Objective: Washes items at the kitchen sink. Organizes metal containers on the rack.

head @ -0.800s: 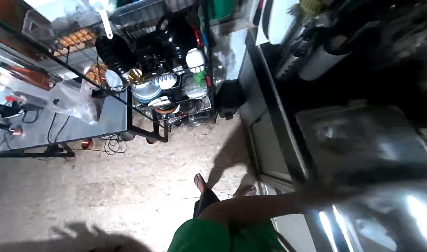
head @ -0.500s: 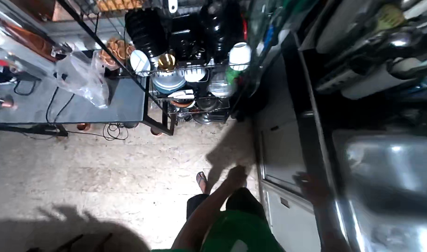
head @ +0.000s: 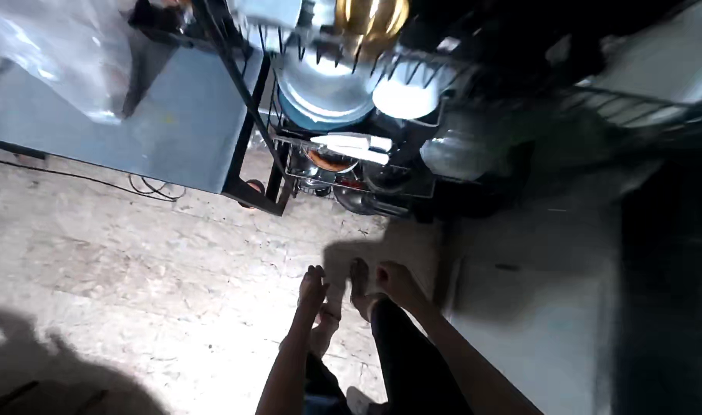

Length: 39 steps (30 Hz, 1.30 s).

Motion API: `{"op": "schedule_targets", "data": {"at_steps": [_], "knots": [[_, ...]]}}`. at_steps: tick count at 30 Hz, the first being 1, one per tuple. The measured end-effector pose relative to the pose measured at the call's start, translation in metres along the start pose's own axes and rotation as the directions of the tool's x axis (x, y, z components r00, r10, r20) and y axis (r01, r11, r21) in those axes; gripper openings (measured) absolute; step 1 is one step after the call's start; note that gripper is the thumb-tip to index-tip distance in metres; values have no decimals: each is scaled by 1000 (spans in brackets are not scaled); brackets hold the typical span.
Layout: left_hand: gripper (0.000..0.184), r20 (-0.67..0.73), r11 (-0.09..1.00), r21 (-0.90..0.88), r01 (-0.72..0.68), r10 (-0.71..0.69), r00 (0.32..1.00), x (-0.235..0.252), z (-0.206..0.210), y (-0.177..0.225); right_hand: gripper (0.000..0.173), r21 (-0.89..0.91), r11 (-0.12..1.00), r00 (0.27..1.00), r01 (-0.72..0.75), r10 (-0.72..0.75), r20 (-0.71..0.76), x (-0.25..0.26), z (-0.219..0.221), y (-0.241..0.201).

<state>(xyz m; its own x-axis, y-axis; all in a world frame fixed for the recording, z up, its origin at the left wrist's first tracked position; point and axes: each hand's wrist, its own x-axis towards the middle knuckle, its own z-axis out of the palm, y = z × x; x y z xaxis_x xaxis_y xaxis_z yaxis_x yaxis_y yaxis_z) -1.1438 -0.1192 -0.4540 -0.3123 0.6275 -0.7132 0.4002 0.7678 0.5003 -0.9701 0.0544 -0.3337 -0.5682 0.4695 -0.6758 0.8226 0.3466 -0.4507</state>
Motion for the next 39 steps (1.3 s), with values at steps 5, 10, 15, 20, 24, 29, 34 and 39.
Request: {"op": "schedule_targets", "data": {"at_steps": [5, 10, 15, 20, 24, 29, 34, 39], "knots": [[32, -213, 995, -71, -66, 50, 976, 143, 31, -55, 63, -275, 945, 978, 175, -135, 159, 163, 80, 4], [22, -356, 971, -224, -85, -1, 935, 281, 82, -113, 52, -397, 884, 961, 246, -171, 215, 272, 143, 17], [14, -498, 877, -352, -326, 119, 859, 389, 119, -147, 54, -383, 877, 909, 291, -128, 397, 324, 162, 29], [9, -603, 859, -325, -396, 135, 787, 443, 122, -150, 52, -343, 875, 919, 341, -233, 318, 360, 168, 40], [10, -655, 838, -313, -448, 152, 741, 466, 124, -149, 52, -323, 880, 921, 349, -258, 291, 371, 167, 46], [22, -704, 822, -311, -477, 138, 696, 494, 131, -150, 51, -270, 874, 896, 404, -320, 307, 372, 171, 47], [21, -748, 803, -357, -478, 61, 661, 500, 135, -143, 45, -278, 841, 879, 463, -395, 268, 365, 174, 53], [16, -780, 691, -509, -514, -117, 615, 493, 120, -131, 45, -323, 794, 854, 515, -507, 118, 361, 175, 74]]}}
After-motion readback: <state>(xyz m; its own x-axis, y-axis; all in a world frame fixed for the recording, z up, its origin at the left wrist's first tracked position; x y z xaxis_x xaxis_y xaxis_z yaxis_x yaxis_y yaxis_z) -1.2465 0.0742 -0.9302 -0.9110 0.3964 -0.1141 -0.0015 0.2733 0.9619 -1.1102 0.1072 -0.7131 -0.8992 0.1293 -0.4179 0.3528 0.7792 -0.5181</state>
